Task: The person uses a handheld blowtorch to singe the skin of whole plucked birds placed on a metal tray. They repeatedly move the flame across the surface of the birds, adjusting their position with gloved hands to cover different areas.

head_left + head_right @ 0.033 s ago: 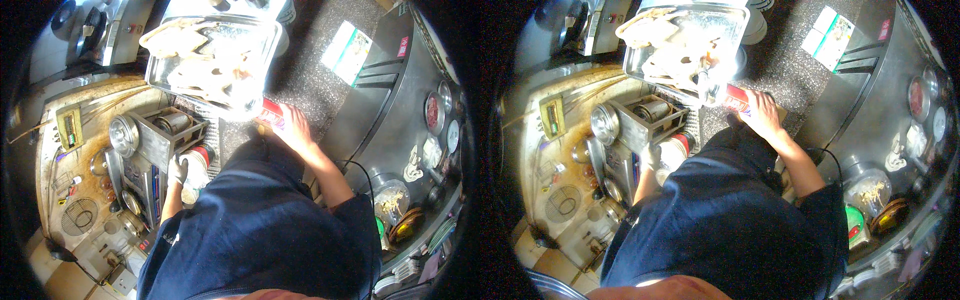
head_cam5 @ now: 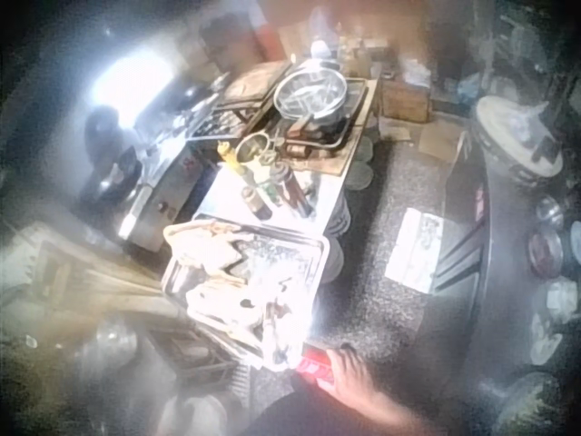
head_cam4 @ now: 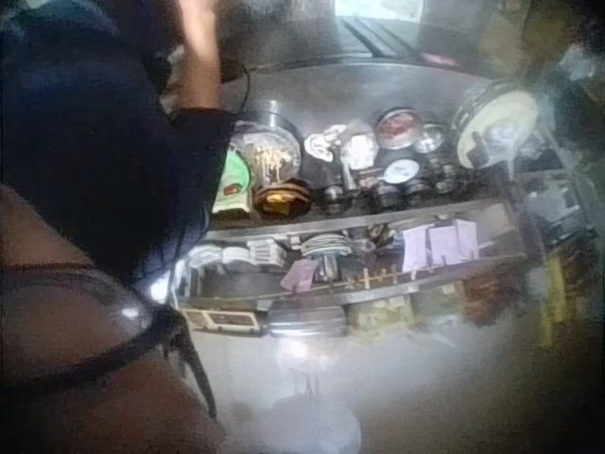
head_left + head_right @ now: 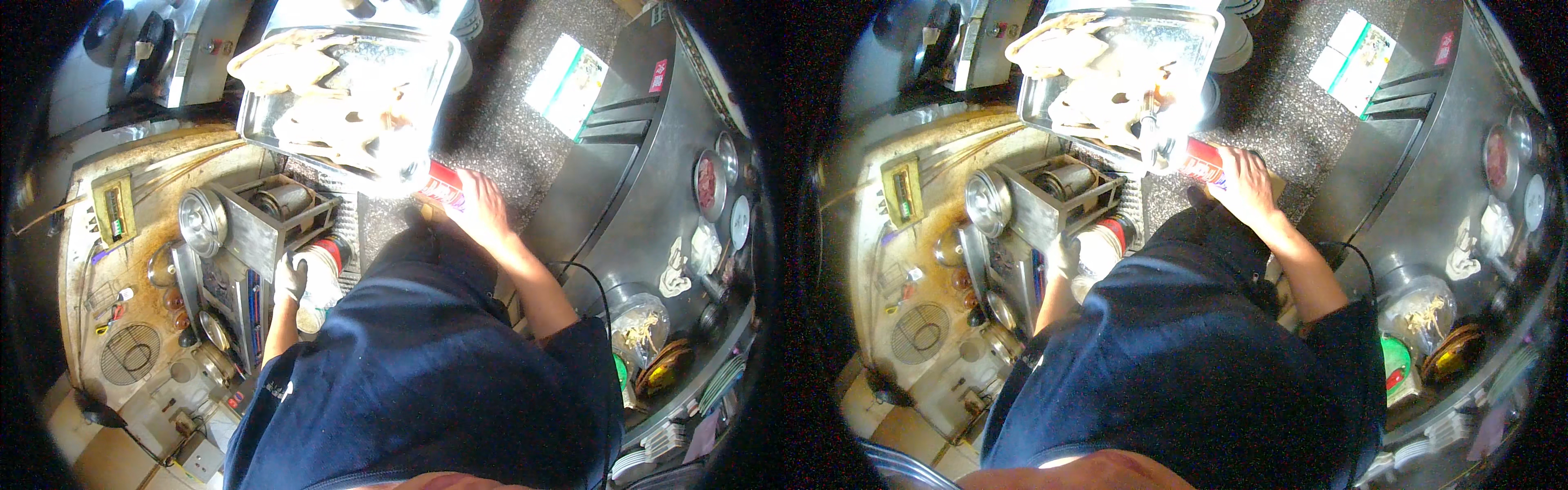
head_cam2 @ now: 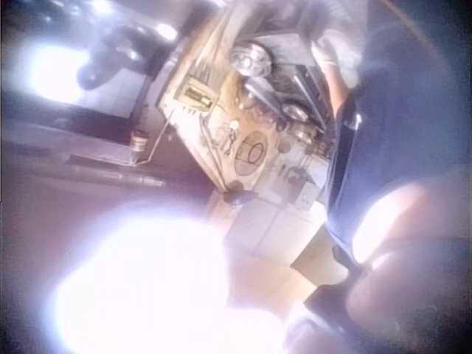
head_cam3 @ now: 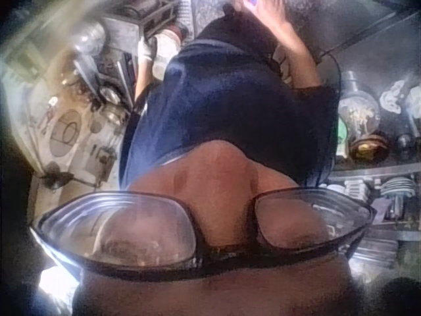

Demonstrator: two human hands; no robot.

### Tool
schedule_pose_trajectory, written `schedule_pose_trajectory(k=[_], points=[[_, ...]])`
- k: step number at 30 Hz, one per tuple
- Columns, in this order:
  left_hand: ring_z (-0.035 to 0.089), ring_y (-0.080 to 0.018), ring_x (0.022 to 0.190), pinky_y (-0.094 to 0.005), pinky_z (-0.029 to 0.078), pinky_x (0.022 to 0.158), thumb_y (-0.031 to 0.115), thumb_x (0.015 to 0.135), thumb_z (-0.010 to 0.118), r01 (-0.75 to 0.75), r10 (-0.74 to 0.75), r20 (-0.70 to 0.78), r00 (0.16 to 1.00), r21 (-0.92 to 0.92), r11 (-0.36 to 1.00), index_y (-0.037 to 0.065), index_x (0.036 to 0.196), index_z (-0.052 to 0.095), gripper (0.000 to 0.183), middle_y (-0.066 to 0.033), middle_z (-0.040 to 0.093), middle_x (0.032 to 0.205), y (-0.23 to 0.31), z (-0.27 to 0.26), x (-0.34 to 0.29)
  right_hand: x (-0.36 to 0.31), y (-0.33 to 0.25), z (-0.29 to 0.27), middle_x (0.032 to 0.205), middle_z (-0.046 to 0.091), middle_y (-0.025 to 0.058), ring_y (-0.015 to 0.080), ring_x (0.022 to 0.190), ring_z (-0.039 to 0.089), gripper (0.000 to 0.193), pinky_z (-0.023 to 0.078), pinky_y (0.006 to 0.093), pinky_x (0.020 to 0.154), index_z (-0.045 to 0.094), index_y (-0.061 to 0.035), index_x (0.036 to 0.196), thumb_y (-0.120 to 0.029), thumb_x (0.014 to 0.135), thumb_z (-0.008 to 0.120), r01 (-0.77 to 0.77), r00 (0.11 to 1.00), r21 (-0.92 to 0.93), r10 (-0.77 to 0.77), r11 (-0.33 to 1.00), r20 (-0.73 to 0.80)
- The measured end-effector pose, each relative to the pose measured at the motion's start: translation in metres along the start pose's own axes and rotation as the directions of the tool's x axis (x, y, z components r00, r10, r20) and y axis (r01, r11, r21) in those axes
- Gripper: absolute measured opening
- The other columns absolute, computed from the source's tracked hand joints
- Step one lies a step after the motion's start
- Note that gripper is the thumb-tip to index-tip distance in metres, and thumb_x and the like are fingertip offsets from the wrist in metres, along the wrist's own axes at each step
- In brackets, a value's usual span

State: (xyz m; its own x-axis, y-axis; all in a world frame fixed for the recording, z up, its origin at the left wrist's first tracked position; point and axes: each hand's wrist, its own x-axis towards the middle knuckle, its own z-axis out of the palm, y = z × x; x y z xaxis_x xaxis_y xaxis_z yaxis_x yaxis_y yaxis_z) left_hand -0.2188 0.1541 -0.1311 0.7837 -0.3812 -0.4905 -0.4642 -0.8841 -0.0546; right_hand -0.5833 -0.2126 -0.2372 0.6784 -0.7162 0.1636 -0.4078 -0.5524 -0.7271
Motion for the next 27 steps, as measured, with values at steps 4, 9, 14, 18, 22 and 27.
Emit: schedule_pose_trajectory(k=[4, 9, 14, 18, 22, 27], points=[[0.059, -0.0458, 0.145, -0.0478, 0.046, 0.124, 0.030, 0.104, 0.071, -0.002, 0.003, 0.019, 1.000, -0.043, 0.999, -0.007, 0.156, 0.056, 0.066, -0.0326, 0.063, 0.153, 0.001, 0.000, -0.002, -0.006, 0.002, 0.000, 0.133, 0.069, 0.0221, 0.0406, 0.121, 0.071, 0.080, 0.057, 0.0522, 0.106, 0.053, -0.0025, 0.149, -0.026, 0.086, 0.094, -0.167, 0.986, 0.172, 0.167, 0.971, 0.016], [0.060, -0.0445, 0.146, -0.0472, 0.046, 0.124, 0.029, 0.104, 0.070, 0.005, -0.002, 0.032, 0.999, -0.067, 0.998, -0.008, 0.156, 0.057, 0.065, -0.0321, 0.063, 0.153, 0.013, -0.001, -0.005, -0.020, 0.002, -0.002, 0.133, 0.068, 0.0215, 0.0332, 0.122, 0.072, 0.079, 0.059, 0.0465, 0.104, 0.049, -0.0004, 0.147, -0.020, 0.086, 0.096, -0.380, 0.897, 0.581, 0.440, 0.719, 0.042], [0.060, -0.0421, 0.147, -0.0459, 0.046, 0.124, 0.030, 0.105, 0.071, 0.007, -0.005, 0.056, 0.998, -0.033, 0.999, -0.007, 0.157, 0.056, 0.065, -0.0300, 0.062, 0.156, 0.026, -0.003, -0.007, -0.020, 0.005, -0.004, 0.134, 0.069, 0.0193, 0.0305, 0.123, 0.071, 0.078, 0.058, 0.0464, 0.106, 0.050, -0.0007, 0.145, -0.020, 0.085, 0.097, -0.458, 0.868, 0.604, 0.474, 0.652, 0.146], [0.058, -0.0409, 0.148, -0.0447, 0.045, 0.125, 0.029, 0.105, 0.071, -0.005, 0.013, 0.069, 0.998, -0.111, 0.994, -0.006, 0.158, 0.056, 0.065, -0.0291, 0.061, 0.158, 0.029, -0.003, -0.005, -0.010, -0.005, 0.006, 0.132, 0.070, 0.0196, 0.0317, 0.121, 0.072, 0.077, 0.058, 0.0459, 0.105, 0.051, -0.0011, 0.144, -0.023, 0.086, 0.096, -0.425, 0.889, 0.588, 0.441, 0.688, 0.126], [0.057, -0.0423, 0.149, -0.0453, 0.044, 0.126, 0.028, 0.104, 0.072, -0.019, 0.027, 0.057, 0.998, -0.136, 0.991, -0.007, 0.158, 0.056, 0.066, -0.0309, 0.059, 0.158, 0.027, -0.003, -0.002, 0.006, -0.010, 0.012, 0.128, 0.073, 0.0188, 0.0315, 0.118, 0.074, 0.076, 0.058, 0.0448, 0.104, 0.053, -0.0015, 0.144, -0.024, 0.086, 0.096, -0.423, 0.892, 0.573, 0.432, 0.702, 0.130], [0.057, -0.0453, 0.147, -0.0473, 0.044, 0.125, 0.029, 0.104, 0.073, 0.007, -0.004, 0.020, 1.000, -0.146, 0.989, -0.008, 0.157, 0.055, 0.067, -0.0334, 0.059, 0.157, 0.024, 0.003, 0.001, 0.045, -0.011, 0.004, 0.124, 0.076, 0.0165, 0.0279, 0.114, 0.076, 0.074, 0.060, 0.0421, 0.100, 0.055, -0.0017, 0.140, -0.028, 0.086, 0.098, -0.430, 0.897, 0.640, 0.380, 0.637, 0.225]])
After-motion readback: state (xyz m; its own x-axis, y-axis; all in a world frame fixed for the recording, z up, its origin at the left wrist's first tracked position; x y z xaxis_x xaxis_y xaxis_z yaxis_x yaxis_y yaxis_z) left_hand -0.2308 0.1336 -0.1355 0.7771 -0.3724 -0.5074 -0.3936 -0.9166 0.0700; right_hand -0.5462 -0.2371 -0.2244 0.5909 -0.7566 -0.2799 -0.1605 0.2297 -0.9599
